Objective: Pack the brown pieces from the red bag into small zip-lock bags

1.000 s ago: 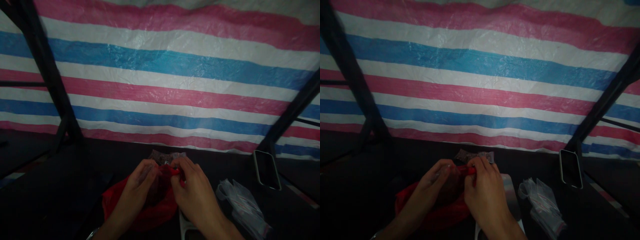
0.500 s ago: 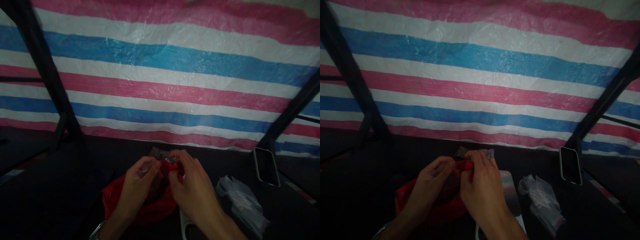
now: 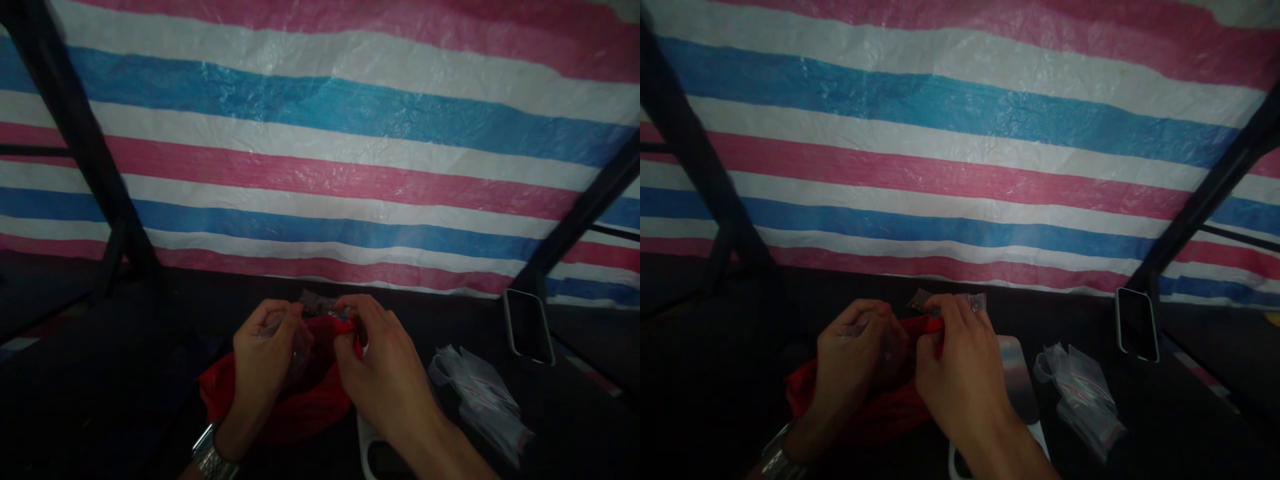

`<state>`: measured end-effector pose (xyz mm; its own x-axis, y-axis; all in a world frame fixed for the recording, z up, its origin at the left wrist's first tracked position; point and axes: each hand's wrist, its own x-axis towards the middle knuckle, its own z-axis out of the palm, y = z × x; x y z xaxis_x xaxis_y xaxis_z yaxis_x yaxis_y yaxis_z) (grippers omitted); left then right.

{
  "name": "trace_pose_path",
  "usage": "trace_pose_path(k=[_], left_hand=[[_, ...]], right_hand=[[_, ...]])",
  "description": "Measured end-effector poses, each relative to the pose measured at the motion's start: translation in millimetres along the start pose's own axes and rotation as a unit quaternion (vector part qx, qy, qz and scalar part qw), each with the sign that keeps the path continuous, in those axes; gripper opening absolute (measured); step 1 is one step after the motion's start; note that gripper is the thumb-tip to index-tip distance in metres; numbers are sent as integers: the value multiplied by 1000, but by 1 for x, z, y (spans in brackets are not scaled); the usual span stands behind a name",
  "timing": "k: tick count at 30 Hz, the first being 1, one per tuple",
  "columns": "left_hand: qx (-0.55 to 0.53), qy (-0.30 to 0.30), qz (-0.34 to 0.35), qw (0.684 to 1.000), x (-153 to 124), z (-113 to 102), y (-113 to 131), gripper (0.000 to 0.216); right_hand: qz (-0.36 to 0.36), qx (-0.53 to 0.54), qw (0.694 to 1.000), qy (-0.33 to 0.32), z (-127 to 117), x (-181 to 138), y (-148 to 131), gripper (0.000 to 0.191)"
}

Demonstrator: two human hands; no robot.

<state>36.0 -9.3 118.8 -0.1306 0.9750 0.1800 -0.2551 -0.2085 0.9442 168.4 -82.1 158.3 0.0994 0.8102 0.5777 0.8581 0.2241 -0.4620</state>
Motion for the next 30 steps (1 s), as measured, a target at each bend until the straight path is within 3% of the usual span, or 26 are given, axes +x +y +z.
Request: trace_pose_path(k=[4, 10, 14, 17, 20, 23, 27, 30], left_hand=[[-2, 22, 18, 1000, 2, 1, -2, 29], [-31, -41, 1, 999, 10, -5, -12, 41], [-52, -70, -18, 996, 4, -11, -12, 44], [-61, -64, -21, 996, -3, -14, -9, 47], [-76, -55, -31, 995, -5, -16, -7, 49], [-120, -40, -66, 990, 0, -21, -6, 53], [-180, -9, -107, 978, 9, -26, -3, 57], [-205, -8, -110, 972, 15, -26, 2, 76]], right_hand=[[-3, 2, 1000, 2, 1, 1, -1, 37], [7, 3, 1000, -21, -3, 0, -1, 37], [-49, 63, 997, -21, -9, -2, -5, 38], [-81, 89, 991, -58, -5, -4, -9, 34], [-49, 75, 989, -121, 6, -5, -10, 31], [-19, 66, 988, -141, 19, -7, -9, 34], [11, 95, 989, -109, 31, -6, -16, 17], [94, 209, 971, -72, 30, 4, -23, 6]])
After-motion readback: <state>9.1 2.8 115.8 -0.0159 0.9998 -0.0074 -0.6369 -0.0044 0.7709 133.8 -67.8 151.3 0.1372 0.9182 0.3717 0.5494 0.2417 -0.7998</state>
